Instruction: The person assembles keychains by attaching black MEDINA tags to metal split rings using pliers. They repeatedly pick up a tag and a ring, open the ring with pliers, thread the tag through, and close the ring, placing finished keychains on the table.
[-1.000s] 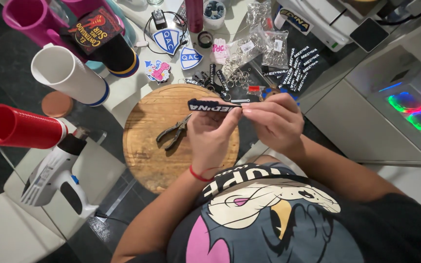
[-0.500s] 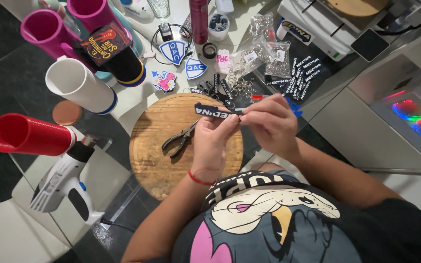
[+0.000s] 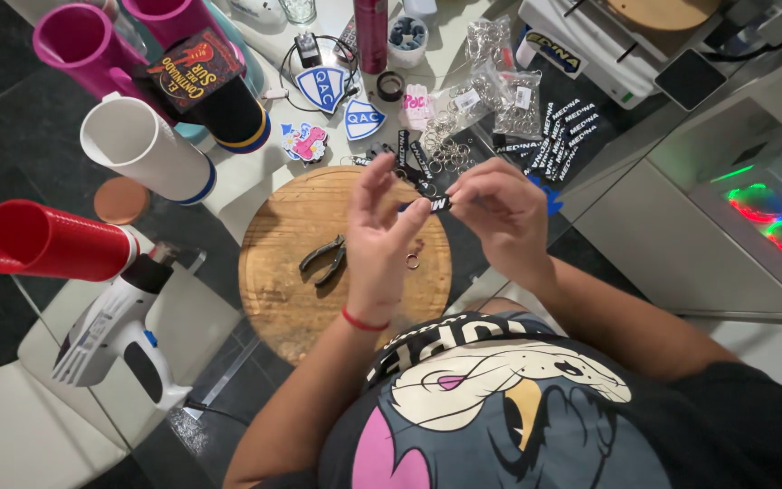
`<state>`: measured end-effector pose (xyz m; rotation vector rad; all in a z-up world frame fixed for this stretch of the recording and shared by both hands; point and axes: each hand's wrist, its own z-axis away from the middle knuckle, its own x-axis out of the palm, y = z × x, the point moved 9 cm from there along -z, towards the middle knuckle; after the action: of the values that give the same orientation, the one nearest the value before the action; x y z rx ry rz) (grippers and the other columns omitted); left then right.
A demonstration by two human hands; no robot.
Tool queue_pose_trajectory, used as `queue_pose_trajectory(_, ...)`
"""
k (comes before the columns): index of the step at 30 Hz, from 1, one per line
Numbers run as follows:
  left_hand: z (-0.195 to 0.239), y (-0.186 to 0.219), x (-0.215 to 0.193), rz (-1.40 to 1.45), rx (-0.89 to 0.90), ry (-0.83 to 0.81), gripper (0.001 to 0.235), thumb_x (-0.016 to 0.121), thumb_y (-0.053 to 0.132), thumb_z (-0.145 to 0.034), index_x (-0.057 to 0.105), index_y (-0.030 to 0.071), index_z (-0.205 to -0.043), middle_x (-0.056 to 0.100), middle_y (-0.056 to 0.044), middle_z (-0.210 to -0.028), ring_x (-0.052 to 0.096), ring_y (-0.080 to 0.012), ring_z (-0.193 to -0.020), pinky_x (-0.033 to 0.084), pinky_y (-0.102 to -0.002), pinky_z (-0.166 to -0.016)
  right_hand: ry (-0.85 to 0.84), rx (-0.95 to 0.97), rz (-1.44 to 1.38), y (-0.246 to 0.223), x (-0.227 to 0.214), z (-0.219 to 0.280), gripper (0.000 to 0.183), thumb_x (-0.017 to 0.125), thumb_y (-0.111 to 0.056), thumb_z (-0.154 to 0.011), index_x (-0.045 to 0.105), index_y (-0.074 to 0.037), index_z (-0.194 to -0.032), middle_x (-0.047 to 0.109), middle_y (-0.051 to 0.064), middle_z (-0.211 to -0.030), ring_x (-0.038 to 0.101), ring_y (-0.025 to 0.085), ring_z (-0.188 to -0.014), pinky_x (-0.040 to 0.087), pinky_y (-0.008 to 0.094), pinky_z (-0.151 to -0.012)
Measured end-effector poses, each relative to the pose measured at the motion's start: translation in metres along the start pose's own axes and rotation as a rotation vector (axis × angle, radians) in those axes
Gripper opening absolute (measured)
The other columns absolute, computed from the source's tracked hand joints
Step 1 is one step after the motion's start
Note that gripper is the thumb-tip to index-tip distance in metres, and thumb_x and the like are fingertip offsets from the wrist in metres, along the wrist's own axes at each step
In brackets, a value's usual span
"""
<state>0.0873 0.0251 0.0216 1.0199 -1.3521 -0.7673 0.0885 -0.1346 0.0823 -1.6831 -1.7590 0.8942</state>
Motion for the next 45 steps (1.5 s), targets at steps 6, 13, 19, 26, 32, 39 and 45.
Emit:
queue_pose_trajectory(6, 0.008, 0.069, 0.027, -0.570, 0.563, -0.200, 0.014, 0.080, 0.010, -0.085, 0.078, 0.020, -0.095, 0.073, 0.001, -0.095, 0.070, -0.0199, -0.094, 0.056, -0.031, -0.086, 0.003, 0.024, -0.043, -0.001, 0.002, -0.001, 0.009, 0.076, 0.003, -0.088, 0.068, 0.008, -0.086, 0.064, 0.020, -0.089, 0.067, 0.024, -0.083, 0.056, 0.031, -0.073)
queue_pose_trajectory(13, 0.001, 0.061, 0.029, -0.726, 0.658, -0.179, 0.018, 0.080, 0.010, -0.081, 0.077, 0.026, -0.088, 0.070, 0.010, -0.089, 0.067, -0.0116, -0.082, 0.056, -0.025, -0.079, -0.026, -0.155, 0.279, -0.021, 0.001, -0.008, 0.007, 0.082, 0.000, -0.086, 0.075, -0.001, -0.083, 0.070, 0.011, -0.085, 0.066, 0.022, -0.077, 0.054, 0.029, -0.068)
queue_pose_trajectory(19, 0.010, 0.069, 0.040, -0.841, 0.852, -0.176, 0.012, 0.072, 0.006, -0.078, 0.068, 0.016, -0.081, 0.065, 0.001, -0.082, 0.066, -0.0240, -0.077, 0.055, -0.035, -0.072, -0.023, -0.341, 0.423, -0.039, 0.006, -0.005, 0.005, 0.080, -0.002, -0.089, 0.078, -0.003, -0.085, 0.073, 0.011, -0.082, 0.065, 0.028, -0.068, 0.053, 0.038, -0.063)
queue_pose_trajectory(26, 0.012, 0.068, 0.038, -0.863, 0.901, -0.151, 0.010, 0.071, 0.008, -0.079, 0.067, 0.017, -0.081, 0.064, 0.002, -0.082, 0.065, -0.0220, -0.076, 0.054, -0.034, -0.071, -0.064, -0.535, 0.624, -0.054, 0.016, -0.003, 0.005, 0.080, -0.002, -0.086, 0.077, -0.004, -0.083, 0.073, 0.009, -0.083, 0.064, 0.024, -0.065, 0.055, 0.035, -0.061)
queue_pose_trajectory(32, 0.007, 0.058, 0.033, -0.773, 0.725, -0.213, 0.009, 0.073, 0.008, -0.083, 0.071, 0.016, -0.086, 0.068, 0.000, -0.085, 0.068, -0.0225, -0.079, 0.056, -0.032, -0.072, -0.116, -0.586, 0.629, -0.051, 0.017, 0.000, 0.007, 0.073, 0.002, -0.087, 0.072, -0.004, -0.082, 0.071, 0.010, -0.085, 0.064, 0.027, -0.064, 0.056, 0.037, -0.061)
queue_pose_trajectory(39, -0.018, -0.047, -0.010, -0.733, 0.084, -0.293, 0.015, 0.072, 0.017, -0.088, 0.072, 0.006, -0.097, 0.068, -0.019, -0.079, 0.069, -0.0388, -0.076, 0.053, -0.047, -0.069, -0.118, -0.420, 0.466, -0.028, 0.004, -0.003, 0.010, 0.063, 0.004, -0.094, 0.061, -0.001, -0.085, 0.068, 0.012, -0.088, 0.067, 0.031, -0.072, 0.057, 0.041, -0.067)
queue_pose_trajectory(45, 0.000, -0.189, -0.084, -1.405, -0.202, -0.475, 0.030, 0.076, 0.015, -0.082, 0.062, 0.001, -0.105, 0.060, -0.022, -0.114, 0.069, -0.0467, -0.095, 0.060, -0.053, -0.082, -0.102, -0.401, 0.438, -0.028, -0.003, -0.004, 0.011, 0.063, 0.006, -0.092, 0.059, -0.001, -0.085, 0.069, 0.013, -0.089, 0.068, 0.031, -0.076, 0.057, 0.039, -0.066)
